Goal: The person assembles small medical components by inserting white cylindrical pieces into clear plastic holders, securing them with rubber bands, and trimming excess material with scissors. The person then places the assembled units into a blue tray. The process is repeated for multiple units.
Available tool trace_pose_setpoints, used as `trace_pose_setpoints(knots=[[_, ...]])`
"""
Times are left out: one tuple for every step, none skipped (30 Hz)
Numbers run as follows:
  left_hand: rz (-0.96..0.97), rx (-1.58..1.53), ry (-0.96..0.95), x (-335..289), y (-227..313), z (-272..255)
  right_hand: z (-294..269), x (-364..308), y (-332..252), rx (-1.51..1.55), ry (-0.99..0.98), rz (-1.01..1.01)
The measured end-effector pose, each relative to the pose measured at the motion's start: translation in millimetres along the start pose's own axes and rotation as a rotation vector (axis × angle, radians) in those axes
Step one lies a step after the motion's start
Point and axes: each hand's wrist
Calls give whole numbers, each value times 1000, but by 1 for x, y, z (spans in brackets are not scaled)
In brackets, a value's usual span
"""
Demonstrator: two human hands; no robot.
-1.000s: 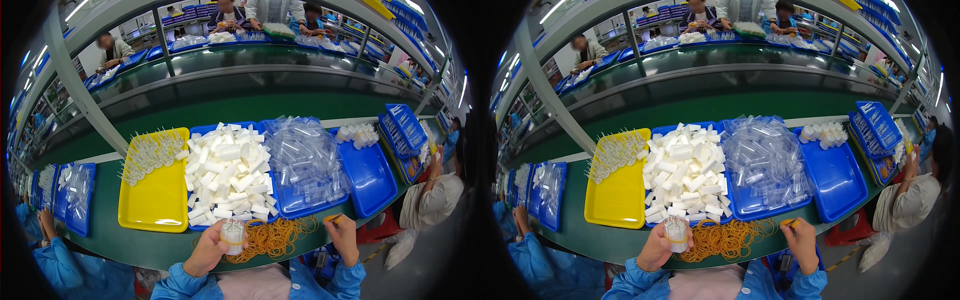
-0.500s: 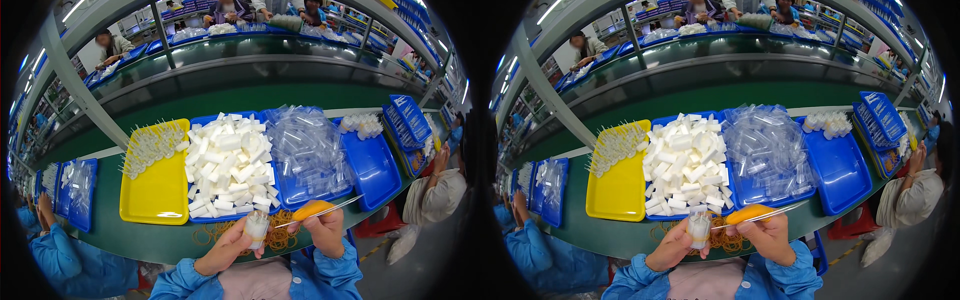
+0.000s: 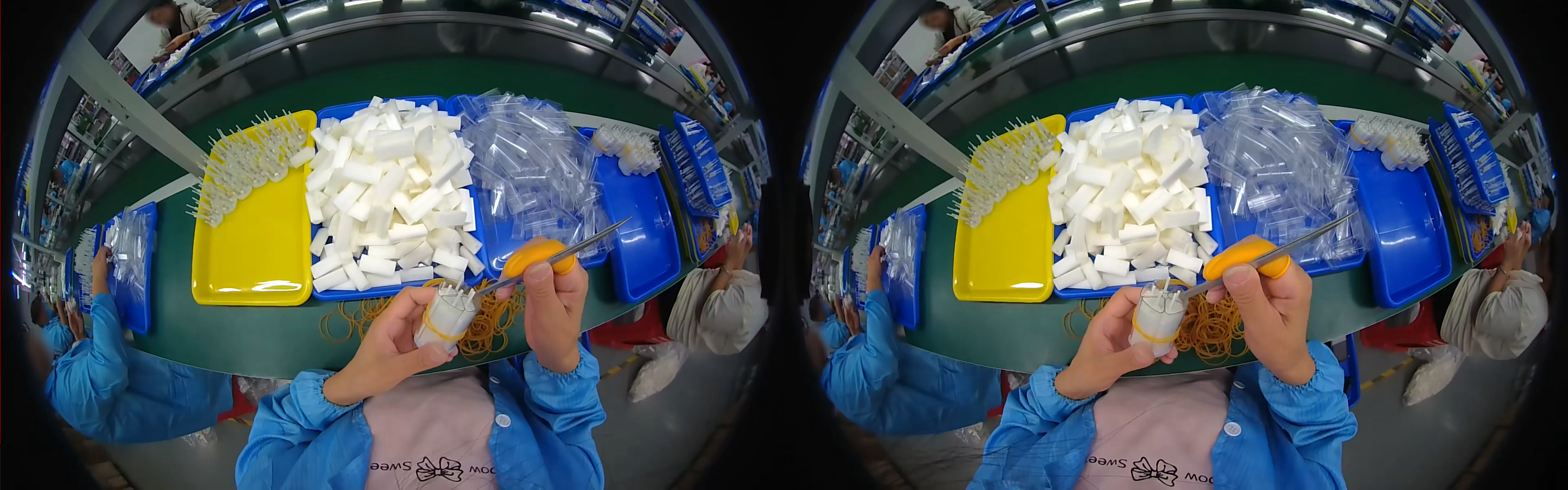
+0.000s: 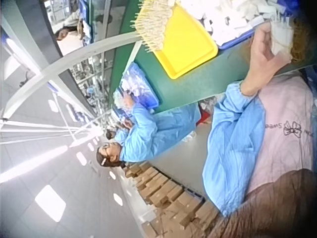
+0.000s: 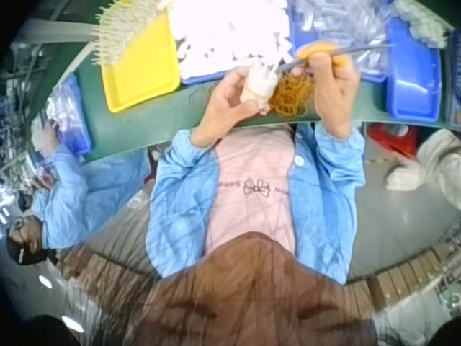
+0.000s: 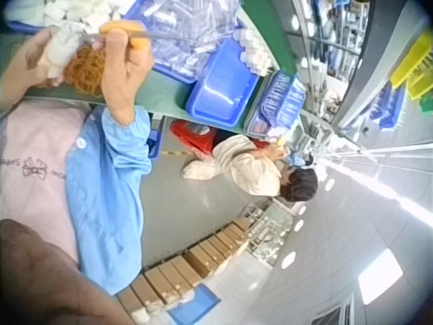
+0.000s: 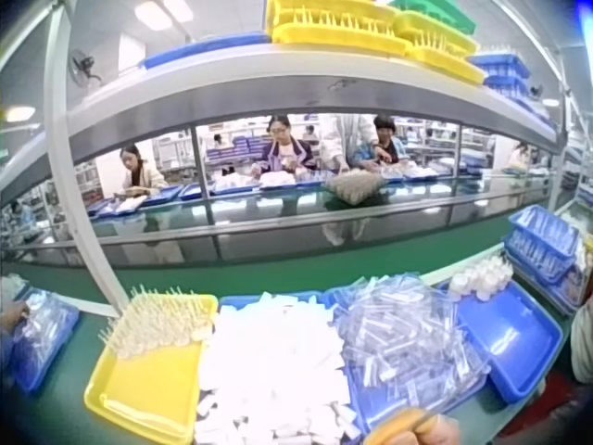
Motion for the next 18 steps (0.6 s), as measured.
trace_pose_setpoints(knots=[[-1, 14, 2, 0, -1, -1, 0, 0, 1, 2, -1, -2], [-3, 27, 4, 1, -2, -2, 1, 1, 1, 15, -7, -2], [-3, 41, 7, 0, -2, -3, 2, 2, 1, 28, -16, -3], [8, 64, 9, 1, -2, -4, 2, 2, 2, 42, -23, -4], [19, 86, 10, 1, -2, -5, 3, 3, 1, 44, -30, 11], [30, 108, 9, 1, -1, -5, 3, 3, 0, 46, -34, 27], [27, 116, 15, 2, -1, -6, 4, 4, 0, 47, -39, 42], [23, 123, 21, 2, 0, -7, 4, 5, -1, 47, -47, 51], [23, 134, 27, 2, -1, -7, 5, 5, -2, 49, -56, 55], [50, 147, 29, 2, -2, -7, 5, 5, -3, 51, -65, 60], [77, 160, 30, 2, -5, -7, 5, 4, -3, 57, -75, 82], [101, 173, 30, 3, -6, -8, 5, 4, -4, 64, -82, 105], [103, 192, 25, 3, -5, -8, 4, 4, -4, 70, -90, 128], [104, 212, 21, 3, -4, -8, 4, 4, -5, 59, -112, 149], [103, 232, 14, 3, -4, -8, 4, 4, -5, 48, -130, 170], [97, 257, 46, 3, -2, -6, 4, 5, -6, 37, -149, 190], [91, 282, 78, 1, 0, -1, 5, 5, -8, 22, -171, 207], [84, 306, 108, 0, 1, 2, 5, 4, -10, 6, -191, 223]])
Point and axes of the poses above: each hand's wrist, its own x-axis towards the middle knuckle, its own z-axis out of the palm, y = z × x, and after that the axes turned 6 degrees about -x, right-handed
